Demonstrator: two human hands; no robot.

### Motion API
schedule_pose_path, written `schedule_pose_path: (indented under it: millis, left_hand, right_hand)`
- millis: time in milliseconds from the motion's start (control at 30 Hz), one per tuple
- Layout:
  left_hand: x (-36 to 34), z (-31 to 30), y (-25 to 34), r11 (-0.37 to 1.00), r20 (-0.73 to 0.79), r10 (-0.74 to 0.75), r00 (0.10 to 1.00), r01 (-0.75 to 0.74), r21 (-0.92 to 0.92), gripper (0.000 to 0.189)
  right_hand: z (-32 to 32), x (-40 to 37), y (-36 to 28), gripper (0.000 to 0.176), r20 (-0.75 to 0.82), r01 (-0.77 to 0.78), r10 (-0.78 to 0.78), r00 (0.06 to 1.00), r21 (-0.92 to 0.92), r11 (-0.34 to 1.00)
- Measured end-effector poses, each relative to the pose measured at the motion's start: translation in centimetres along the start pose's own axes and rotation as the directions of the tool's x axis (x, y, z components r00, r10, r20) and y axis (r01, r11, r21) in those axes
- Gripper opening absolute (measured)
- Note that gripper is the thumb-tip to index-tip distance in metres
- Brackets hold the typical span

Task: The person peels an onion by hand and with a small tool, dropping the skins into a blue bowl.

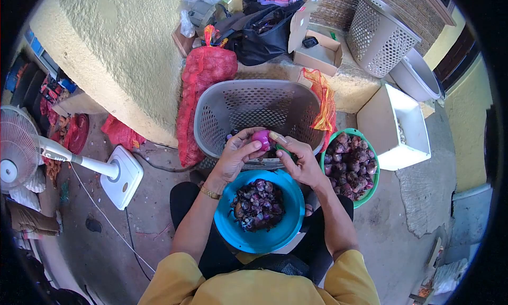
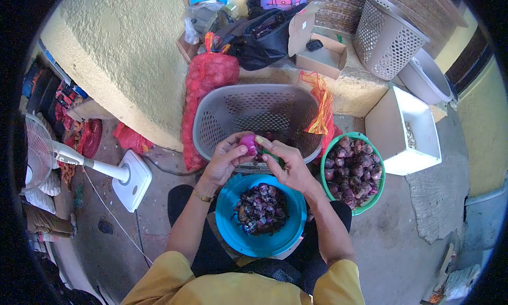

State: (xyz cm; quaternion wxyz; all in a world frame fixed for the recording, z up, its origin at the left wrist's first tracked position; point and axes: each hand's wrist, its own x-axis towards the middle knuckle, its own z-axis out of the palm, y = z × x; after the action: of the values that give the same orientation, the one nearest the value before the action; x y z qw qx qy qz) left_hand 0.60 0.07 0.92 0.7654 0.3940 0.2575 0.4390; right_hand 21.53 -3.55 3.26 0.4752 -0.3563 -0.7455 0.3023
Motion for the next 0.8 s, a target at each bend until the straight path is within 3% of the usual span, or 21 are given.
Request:
schedule_pose_path:
  millis: [333, 433, 500, 533, 700, 800]
  left_hand:
    - [0.1, -0.1, 0.0, 0.998, -0.013, 0.058, 0.998, -0.058, 0.015, 0.054]
    - [0.0, -0.3, 0.2, 0.997, 0.012, 0.067, 0.998, -0.067, 0.021, 0.062]
    - [-0.1, -0.2, 0.2, 0.997, 0.024, 0.081, 0.996, -0.081, 0.017, 0.062]
    - [-0.2, -0.1, 0.3, 0.996, 0.036, 0.093, 0.995, -0.093, 0.013, 0.063]
    - [-0.4, -0.2, 0.9, 0.99, 0.065, 0.079, 0.995, -0.071, -0.119, 0.055]
    - [-0.1, -0.6, 0.6, 0.981, 0.03, 0.099, 0.995, -0.092, -0.173, 0.051]
  right_hand:
    - [0.0, -0.1, 0.0, 0.036, 0.012, -0.109, 0.109, 0.994, -0.025, 0.994]
    - [0.3, -0.3, 0.3, 0.035, -0.066, -0.129, 0.136, 0.989, 0.098, 0.987]
    - [0.1, -0.4, 0.2, 0.034, -0.068, -0.342, 0.374, 0.925, 0.282, 0.896]
    - [0.0, -0.6, 0.7, 0.035, -0.084, -0.369, 0.406, 0.91, 0.284, 0.885]
    - [-1.1, -0.7, 0.2, 0.036, -0.111, -0.412, 0.484, 0.868, 0.385, 0.826]
    - [-1.9, -1.0, -0.5, 0.035, -0.03, -0.407, 0.468, 0.883, 0.45, 0.795]
